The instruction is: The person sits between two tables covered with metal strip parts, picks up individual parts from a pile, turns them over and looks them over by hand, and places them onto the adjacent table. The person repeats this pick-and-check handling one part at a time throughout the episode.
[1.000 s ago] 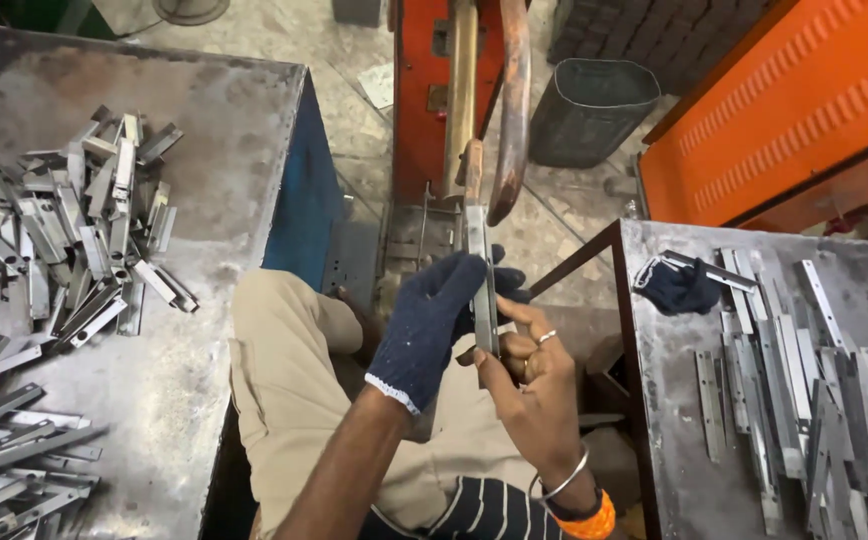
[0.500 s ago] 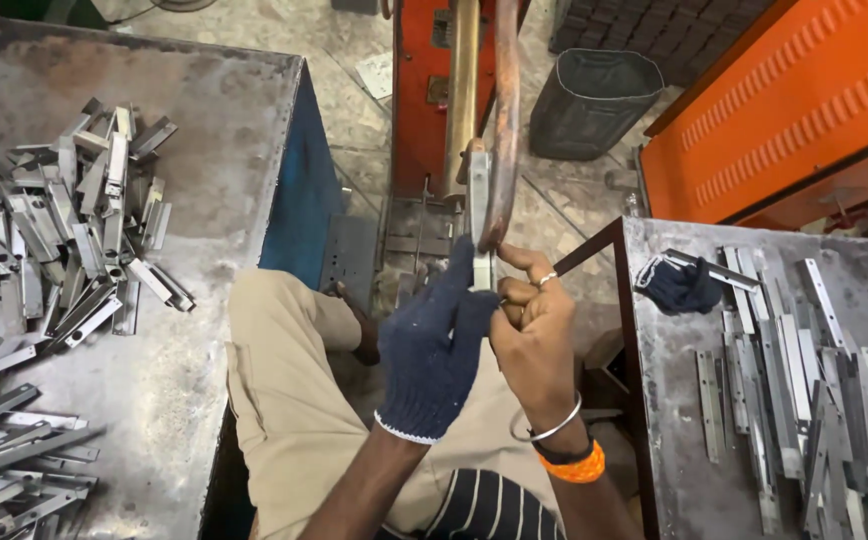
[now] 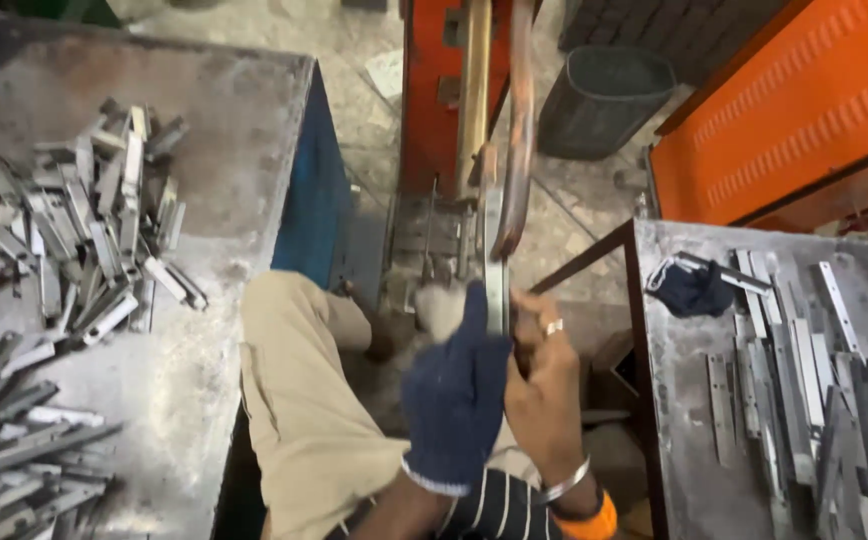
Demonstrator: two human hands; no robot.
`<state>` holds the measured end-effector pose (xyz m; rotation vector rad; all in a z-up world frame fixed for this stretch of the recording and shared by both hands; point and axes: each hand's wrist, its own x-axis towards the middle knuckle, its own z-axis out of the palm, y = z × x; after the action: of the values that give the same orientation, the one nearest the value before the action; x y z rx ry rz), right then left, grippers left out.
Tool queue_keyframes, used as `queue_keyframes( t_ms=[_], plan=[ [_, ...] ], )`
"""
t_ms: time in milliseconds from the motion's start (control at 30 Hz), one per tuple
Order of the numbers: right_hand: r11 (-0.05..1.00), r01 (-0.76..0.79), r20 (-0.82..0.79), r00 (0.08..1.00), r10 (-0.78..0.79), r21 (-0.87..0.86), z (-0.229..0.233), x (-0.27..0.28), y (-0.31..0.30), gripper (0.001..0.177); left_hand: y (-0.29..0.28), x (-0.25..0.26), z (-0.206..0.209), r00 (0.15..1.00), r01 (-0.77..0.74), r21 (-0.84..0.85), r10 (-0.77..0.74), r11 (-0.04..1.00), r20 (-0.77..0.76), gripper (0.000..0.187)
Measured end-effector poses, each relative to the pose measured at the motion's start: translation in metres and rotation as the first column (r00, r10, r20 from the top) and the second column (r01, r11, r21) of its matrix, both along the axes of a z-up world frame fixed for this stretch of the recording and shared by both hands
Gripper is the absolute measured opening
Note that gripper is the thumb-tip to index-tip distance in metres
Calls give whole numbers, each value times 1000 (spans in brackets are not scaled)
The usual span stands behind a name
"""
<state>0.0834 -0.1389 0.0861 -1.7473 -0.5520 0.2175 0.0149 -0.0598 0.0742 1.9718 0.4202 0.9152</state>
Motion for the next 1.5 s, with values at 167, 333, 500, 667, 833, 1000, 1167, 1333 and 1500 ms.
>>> queue_keyframes(
  t_ms=[167, 333, 500, 667, 833, 1000, 1167, 1333, 1500],
  plan=[
    [993, -7, -132, 991, 23, 116, -14, -7, -1, 46, 2, -2, 1, 1000, -19, -204, 15, 979, -19, 48],
    [996, -44, -172, 983, 56, 72, -26, -13, 31, 44, 40, 5, -53, 961, 158, -683, 48, 713, 272, 45],
    [866, -493, -219, 857, 467, -86, -62, -28, 86, 36, 102, -31, -113, 967, 135, -971, 185, 196, 172, 34],
    [620, -663, -43, 697, 716, -418, -55, -68, 128, 29, 206, -116, -243, 711, 196, -981, 686, 16, 153, 28],
    [512, -733, -56, 595, 802, -447, -59, -95, 145, 28, 240, -195, -184, 330, -75, -980, 932, 186, 152, 39],
    [443, -820, -90, 503, 859, -362, -107, -94, 177, 26, 237, -189, -254, 434, -314, -940, 901, 136, -15, 45],
    [438, -899, -498, 374, 782, 13, -187, -90, 241, 26, 259, -164, -269, 563, -475, -837, 825, 273, -50, 47],
    [553, -781, -713, 208, 670, 292, -225, -90, 273, 29, 331, -169, -226, 534, -844, -136, 791, 518, -299, 49],
    [561, -700, -684, 142, 715, 441, -221, -78, 263, 36, 373, -174, -264, 341, -650, 617, 896, 444, -286, 77]
  ],
)
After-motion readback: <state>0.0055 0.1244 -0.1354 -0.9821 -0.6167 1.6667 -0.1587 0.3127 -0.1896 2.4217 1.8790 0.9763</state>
